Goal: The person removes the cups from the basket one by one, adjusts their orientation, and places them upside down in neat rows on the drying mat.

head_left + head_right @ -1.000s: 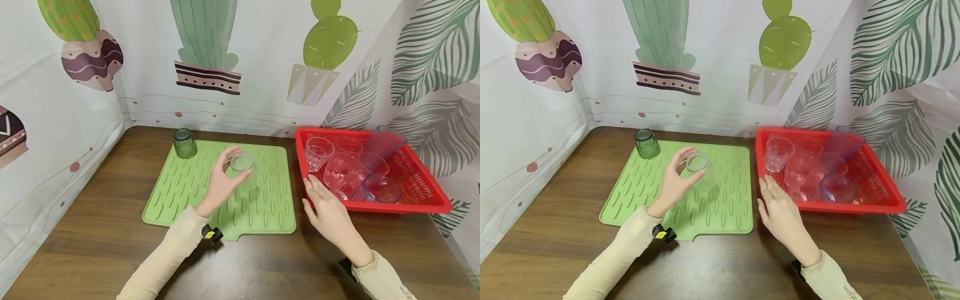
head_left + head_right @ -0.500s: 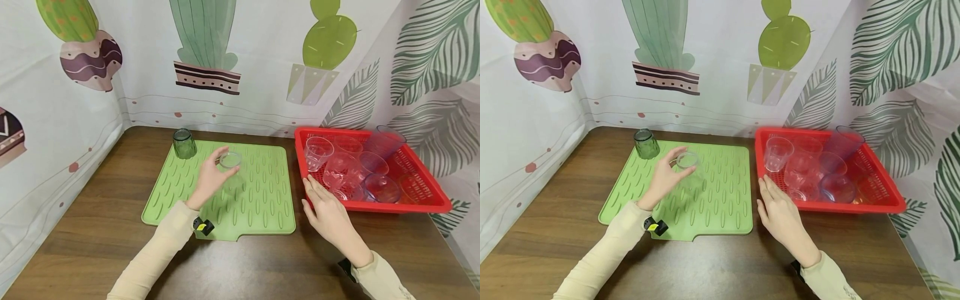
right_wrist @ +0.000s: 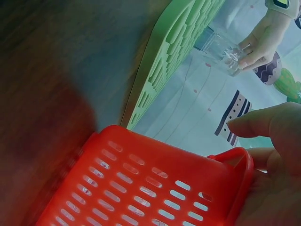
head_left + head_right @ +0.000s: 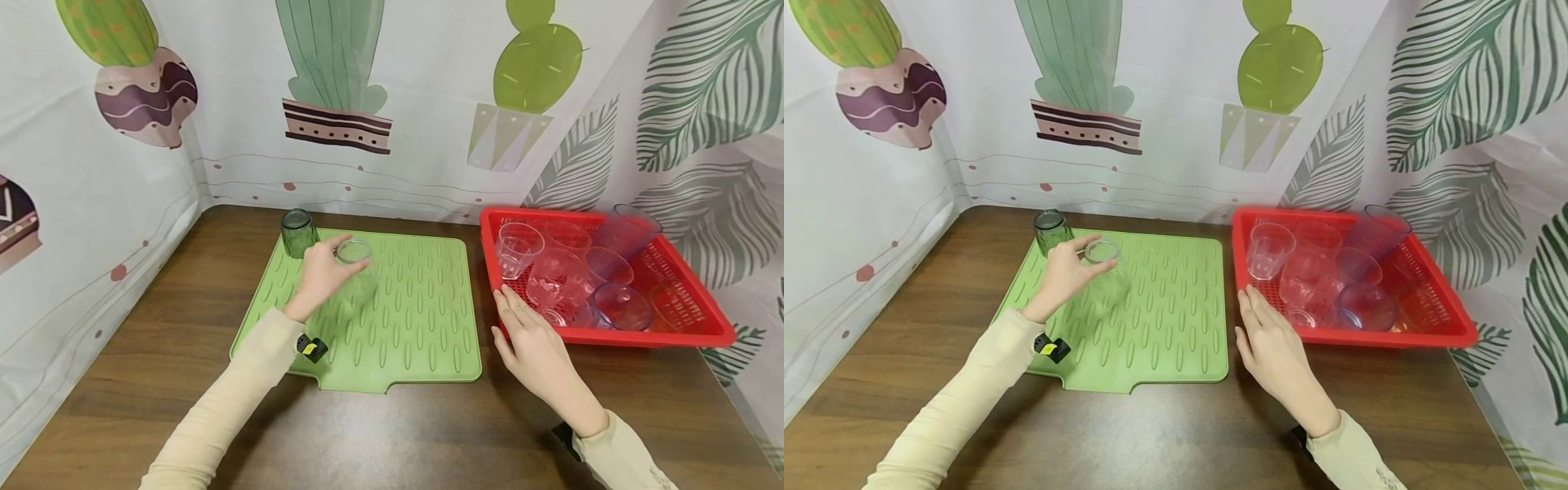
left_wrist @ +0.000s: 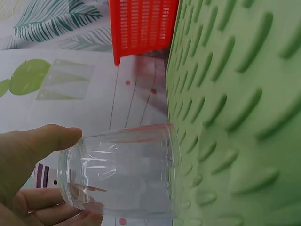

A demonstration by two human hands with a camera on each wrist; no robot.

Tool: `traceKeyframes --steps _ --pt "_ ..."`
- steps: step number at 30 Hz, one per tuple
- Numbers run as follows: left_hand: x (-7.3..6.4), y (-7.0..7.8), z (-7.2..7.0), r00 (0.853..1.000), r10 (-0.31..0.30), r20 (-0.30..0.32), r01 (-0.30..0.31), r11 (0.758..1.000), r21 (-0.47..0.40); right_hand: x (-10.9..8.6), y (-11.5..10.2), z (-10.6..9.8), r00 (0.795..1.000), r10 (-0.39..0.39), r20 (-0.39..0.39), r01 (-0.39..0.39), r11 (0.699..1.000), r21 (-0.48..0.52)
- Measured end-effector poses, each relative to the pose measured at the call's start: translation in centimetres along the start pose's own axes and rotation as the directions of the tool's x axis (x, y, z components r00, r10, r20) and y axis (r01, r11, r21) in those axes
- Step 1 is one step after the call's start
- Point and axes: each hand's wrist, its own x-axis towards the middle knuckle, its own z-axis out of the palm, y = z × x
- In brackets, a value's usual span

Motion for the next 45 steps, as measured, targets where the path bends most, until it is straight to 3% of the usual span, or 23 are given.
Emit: traceKeyframes --steps 14,26,38,45 --pt "1.5 -1.6 -0.7 0.991 -0.113 0.076 0.112 0.994 0.006 -0.1 0.0 0.1 1.000 -0.001 -0.009 0.001 1.000 -0.008" --pt "3.3 -3.0 -1.0 0.993 -0.082 0.090 0.085 0.996 -0.033 -0.3 0.0 0.3 1.000 -0.007 -0.021 0.007 1.000 -0.014" --pt "4.9 -4.2 -1.8 0.974 -0.141 0.178 0.164 0.979 -0.120 -0.3 0.0 0.4 0.999 -0.013 -0.035 0.012 1.000 -0.025" --pt "5.7 -4.6 -1.3 0.976 -0.150 0.155 0.170 0.978 -0.123 -0.3 0.0 0.5 0.999 -0.010 -0.045 0.008 1.000 -0.028"
